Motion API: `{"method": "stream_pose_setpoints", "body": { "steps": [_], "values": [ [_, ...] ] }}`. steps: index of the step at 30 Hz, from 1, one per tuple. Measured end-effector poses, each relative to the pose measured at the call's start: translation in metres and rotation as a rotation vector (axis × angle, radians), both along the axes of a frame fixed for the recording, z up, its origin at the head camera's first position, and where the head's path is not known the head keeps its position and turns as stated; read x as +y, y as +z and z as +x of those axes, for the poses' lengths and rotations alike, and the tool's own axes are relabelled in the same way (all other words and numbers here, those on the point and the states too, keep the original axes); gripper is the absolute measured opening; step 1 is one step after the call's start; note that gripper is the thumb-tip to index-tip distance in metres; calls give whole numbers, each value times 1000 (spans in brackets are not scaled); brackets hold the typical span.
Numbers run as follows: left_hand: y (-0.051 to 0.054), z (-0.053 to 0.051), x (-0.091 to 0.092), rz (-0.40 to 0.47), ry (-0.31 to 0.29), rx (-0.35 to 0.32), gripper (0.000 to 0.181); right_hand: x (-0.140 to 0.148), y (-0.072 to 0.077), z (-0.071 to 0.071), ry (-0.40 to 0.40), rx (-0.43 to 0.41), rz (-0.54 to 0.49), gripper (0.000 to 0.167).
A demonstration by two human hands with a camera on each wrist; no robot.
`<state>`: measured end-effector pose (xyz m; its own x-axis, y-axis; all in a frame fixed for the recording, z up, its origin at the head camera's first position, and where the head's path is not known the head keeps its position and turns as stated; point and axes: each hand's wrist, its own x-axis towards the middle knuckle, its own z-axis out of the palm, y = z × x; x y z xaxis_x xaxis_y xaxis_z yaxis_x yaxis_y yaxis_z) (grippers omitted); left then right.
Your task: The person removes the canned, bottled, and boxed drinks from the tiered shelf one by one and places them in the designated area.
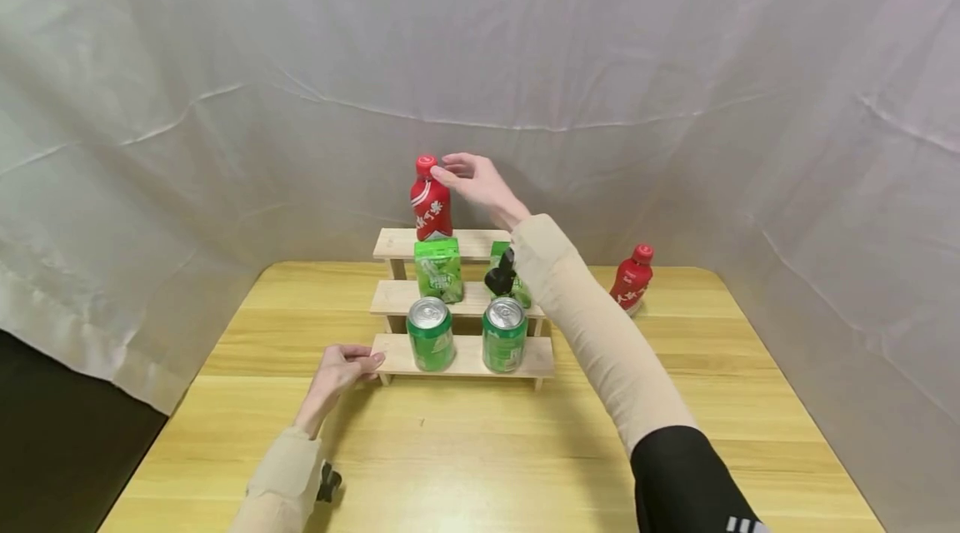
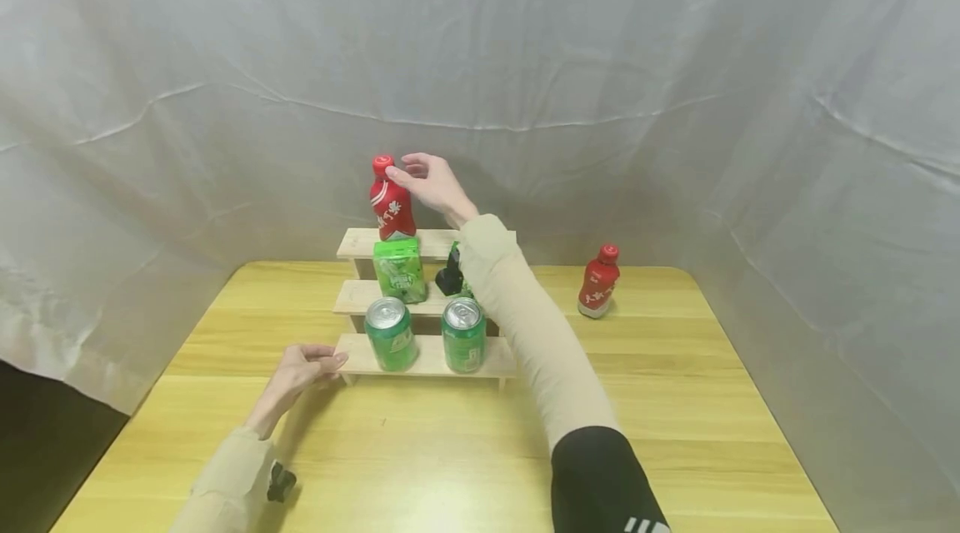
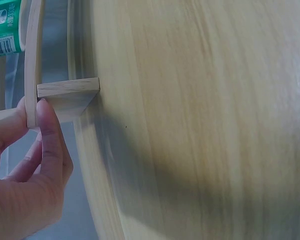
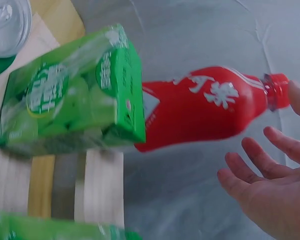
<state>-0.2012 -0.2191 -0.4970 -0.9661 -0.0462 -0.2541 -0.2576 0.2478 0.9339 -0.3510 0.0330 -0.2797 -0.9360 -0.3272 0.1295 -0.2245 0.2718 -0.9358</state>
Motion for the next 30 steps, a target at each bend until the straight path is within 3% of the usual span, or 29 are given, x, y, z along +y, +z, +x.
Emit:
{"method": "stream_pose_setpoints", "body": {
  "steps": [9, 14, 24, 30],
  "values": [
    [1, 0, 0, 19, 12, -8, 40, -23, -6, -2, 45, -42, 8, 50],
    [2, 0, 1, 21, 4, -9, 42, -27, -9, 1, 13, -39, 34, 49],
    [2, -1, 5, 23, -5, -12, 43, -22, -12, 7, -35, 12, -15, 43],
    [2, 0, 4, 0, 0, -23, 43, -11, -3, 7, -63, 24, -45, 41]
  ]
}}
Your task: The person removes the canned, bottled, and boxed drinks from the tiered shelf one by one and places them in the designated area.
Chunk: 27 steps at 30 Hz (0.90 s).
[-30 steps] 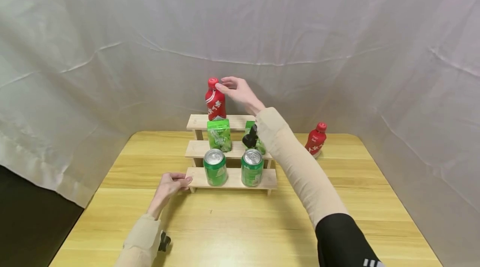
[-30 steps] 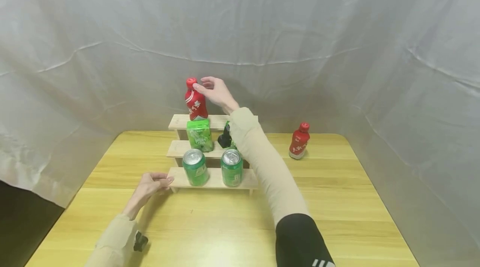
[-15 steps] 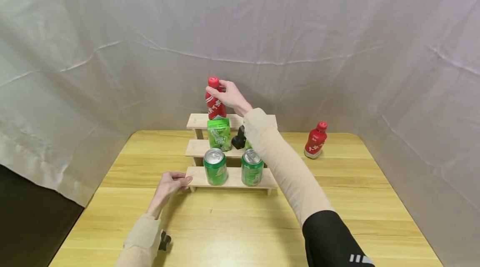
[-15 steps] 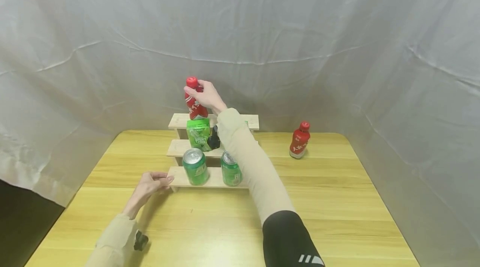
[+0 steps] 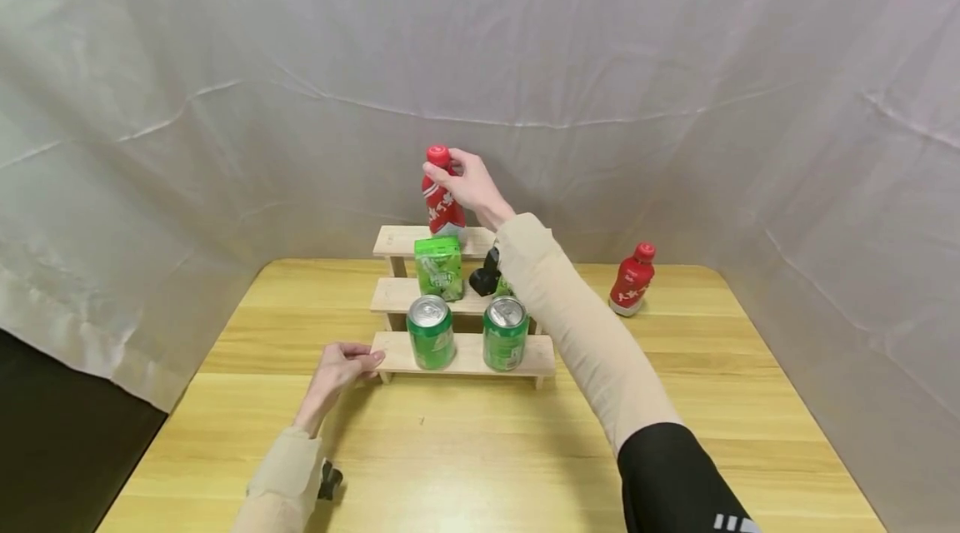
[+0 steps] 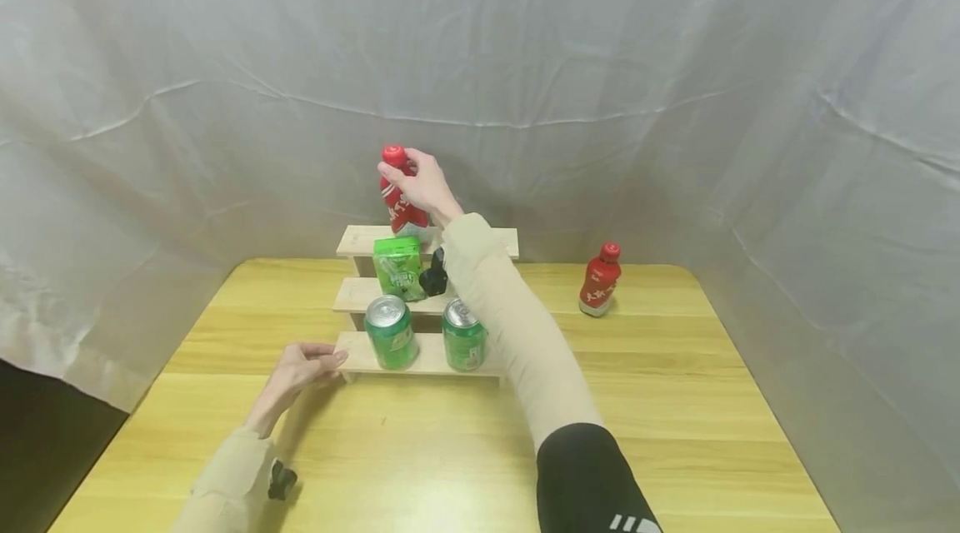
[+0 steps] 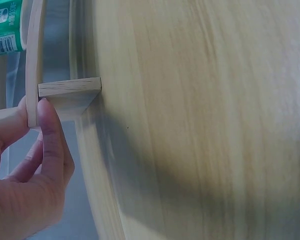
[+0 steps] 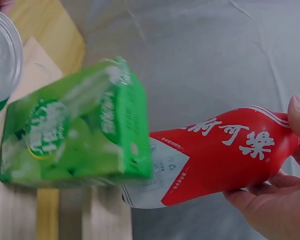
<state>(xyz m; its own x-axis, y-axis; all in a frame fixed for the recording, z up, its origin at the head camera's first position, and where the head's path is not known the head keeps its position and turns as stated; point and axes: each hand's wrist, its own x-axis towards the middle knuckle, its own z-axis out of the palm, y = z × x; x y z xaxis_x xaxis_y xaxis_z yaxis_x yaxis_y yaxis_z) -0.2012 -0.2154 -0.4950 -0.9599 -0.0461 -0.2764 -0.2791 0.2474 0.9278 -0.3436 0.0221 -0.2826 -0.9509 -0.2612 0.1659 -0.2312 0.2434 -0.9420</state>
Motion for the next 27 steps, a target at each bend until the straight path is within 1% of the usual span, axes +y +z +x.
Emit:
{"method": "stream_pose_setpoints", "body": {
  "steps": [1, 7, 10, 13, 17, 20, 23, 27],
  "values": [
    [0, 0, 0, -1, 8, -4, 42, 3, 3, 0, -8, -1, -10, 41],
    [1, 1, -4, 17, -3, 6, 45, 27, 15, 0, -44, -3, -79, 40],
    [1, 1, -5, 13, -3, 8, 47, 43, 17, 0, -76, 6, -112, 40],
    [1, 1, -5, 5, 11, -6, 48, 62, 17, -1, -115, 18, -141, 41],
    [1, 1, -4, 1, 16, -18, 47, 93, 15, -1, -175, 44, -149, 44],
    [2, 2, -3, 5, 9, -6, 47, 117, 11, 2, -220, 55, -127, 46],
    [2, 5, -4, 0, 16, -6, 46, 136, 5, 5, -256, 52, -103, 49],
    [1, 7, -4, -13, 31, -26, 46, 155, -5, 10, -307, 35, -77, 49]
  ]
}}
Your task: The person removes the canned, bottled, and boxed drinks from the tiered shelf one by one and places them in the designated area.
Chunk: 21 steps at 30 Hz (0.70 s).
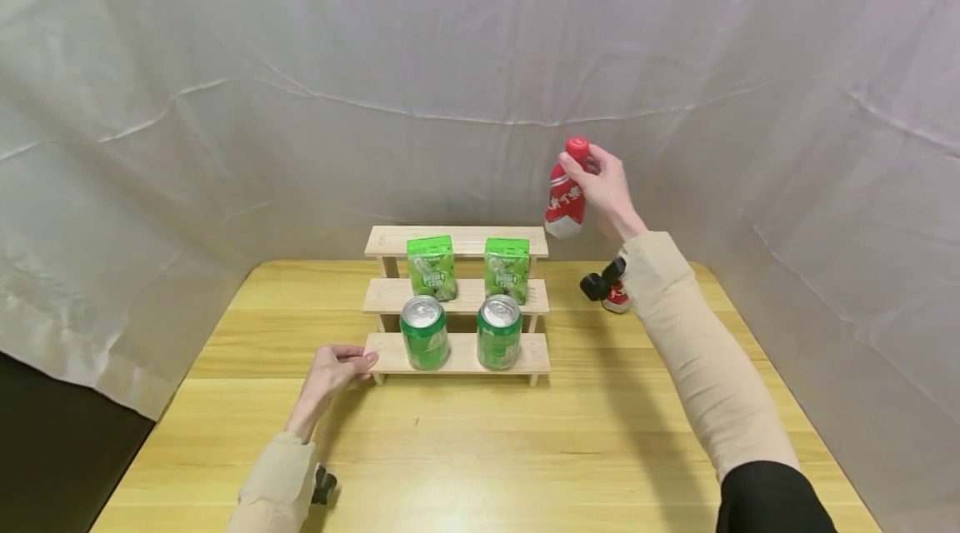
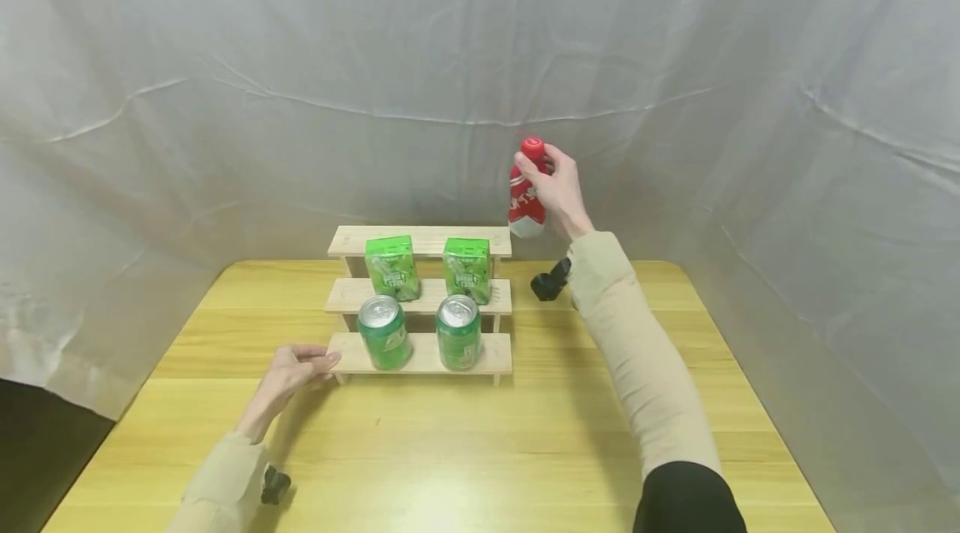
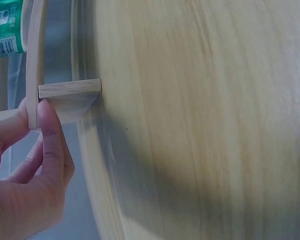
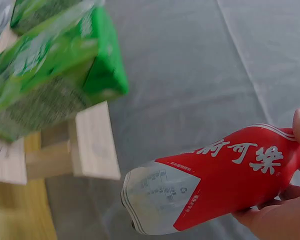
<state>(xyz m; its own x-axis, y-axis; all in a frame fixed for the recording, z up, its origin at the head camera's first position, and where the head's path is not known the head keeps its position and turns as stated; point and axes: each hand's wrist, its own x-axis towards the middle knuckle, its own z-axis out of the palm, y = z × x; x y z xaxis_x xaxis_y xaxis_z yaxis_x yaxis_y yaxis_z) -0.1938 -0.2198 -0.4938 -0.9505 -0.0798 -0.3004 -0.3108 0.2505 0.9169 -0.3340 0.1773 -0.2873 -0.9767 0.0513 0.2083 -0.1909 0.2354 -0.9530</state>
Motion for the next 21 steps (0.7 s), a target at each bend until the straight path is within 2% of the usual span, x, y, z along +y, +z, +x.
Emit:
{"method": "stream_pose_setpoints", "body": {
  "steps": [7, 11, 16, 21],
  "values": [
    [-1, 0, -1, 21, -12, 22, 50, 20, -25, 4, -29, -45, 38, 55],
    [0, 1, 2, 17, -6, 24, 48, 28, -48, 5, -33, -88, 33, 56],
    [-1, 1, 5, 16, -4, 36, 47, 36, -81, 6, -29, -150, -42, 56],
    [-3, 1, 8, 13, -4, 34, 46, 44, -111, 9, -43, -182, -65, 55]
  ]
}}
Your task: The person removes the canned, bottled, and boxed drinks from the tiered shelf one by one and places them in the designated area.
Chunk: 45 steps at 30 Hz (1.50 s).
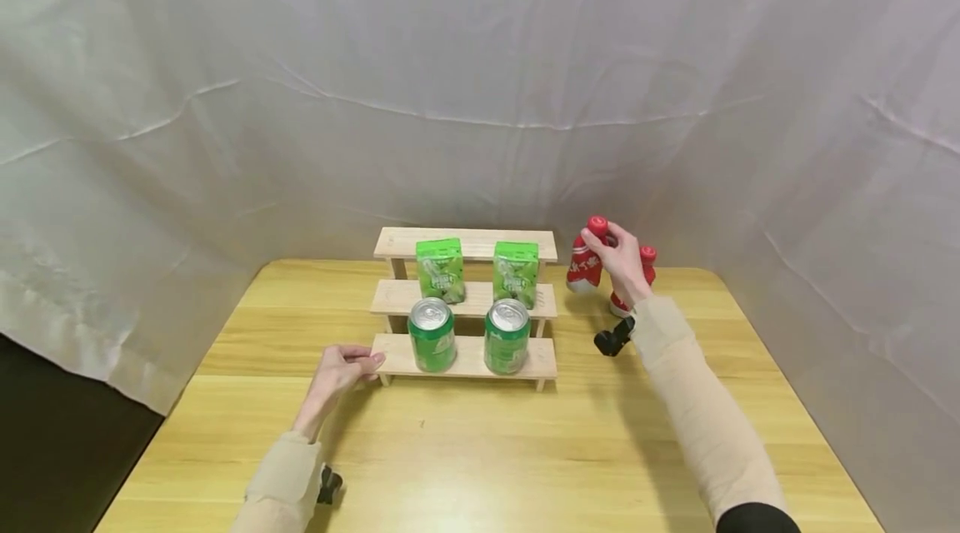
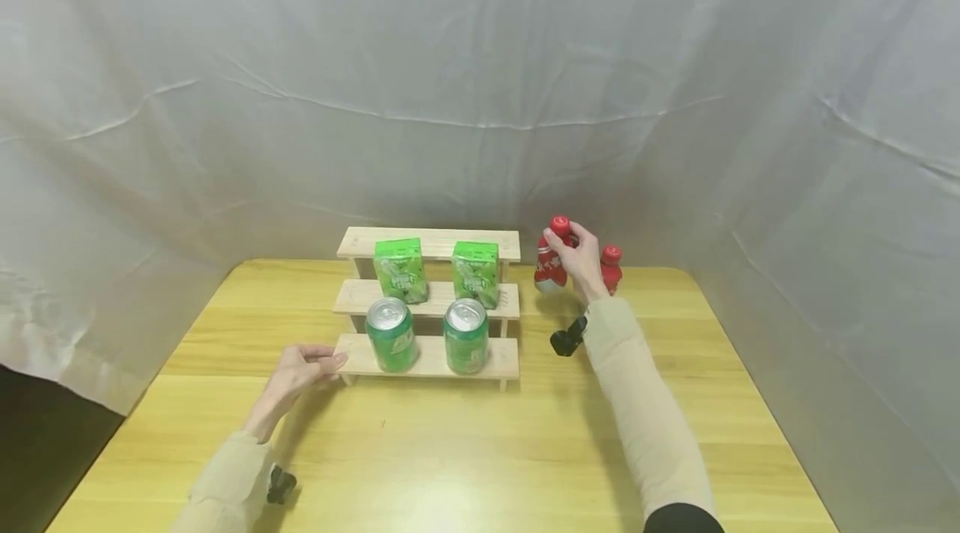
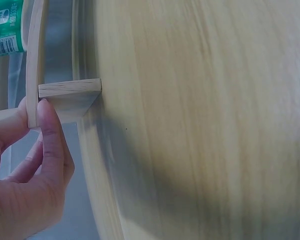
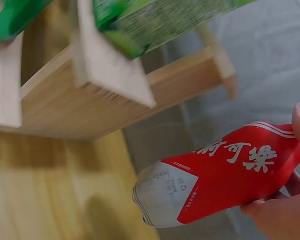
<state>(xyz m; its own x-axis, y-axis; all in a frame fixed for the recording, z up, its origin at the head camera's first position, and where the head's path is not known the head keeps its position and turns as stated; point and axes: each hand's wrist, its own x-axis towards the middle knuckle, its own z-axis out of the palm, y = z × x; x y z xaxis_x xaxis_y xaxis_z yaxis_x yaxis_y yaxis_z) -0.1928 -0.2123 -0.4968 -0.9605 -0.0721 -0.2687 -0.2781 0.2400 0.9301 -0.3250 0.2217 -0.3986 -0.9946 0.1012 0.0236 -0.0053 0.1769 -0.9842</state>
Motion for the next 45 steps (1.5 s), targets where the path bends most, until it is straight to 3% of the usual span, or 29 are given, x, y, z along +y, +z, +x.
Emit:
{"method": "stream_pose_setpoints", "body": {
  "steps": [6, 12, 30, 36, 40, 45],
  "values": [
    [-1, 1, 0, 1, 9, -3, 44, 4, -26, 1, -31, -36, -24, 55],
    [0, 1, 0, 20, 8, 2, 44, 4, -39, 0, -42, -62, -16, 56],
    [0, 0, 0, 20, 19, -5, 47, 8, -54, 4, -37, -68, 33, 54],
    [-1, -1, 1, 28, 23, 3, 45, 10, -53, 7, -22, -62, 78, 64],
    [-2, -1, 2, 27, 25, -4, 45, 12, -53, 13, -28, -17, 121, 78],
    [-3, 0, 1, 21, 26, -8, 45, 11, -52, 22, -76, 78, 178, 83]
  ]
}}
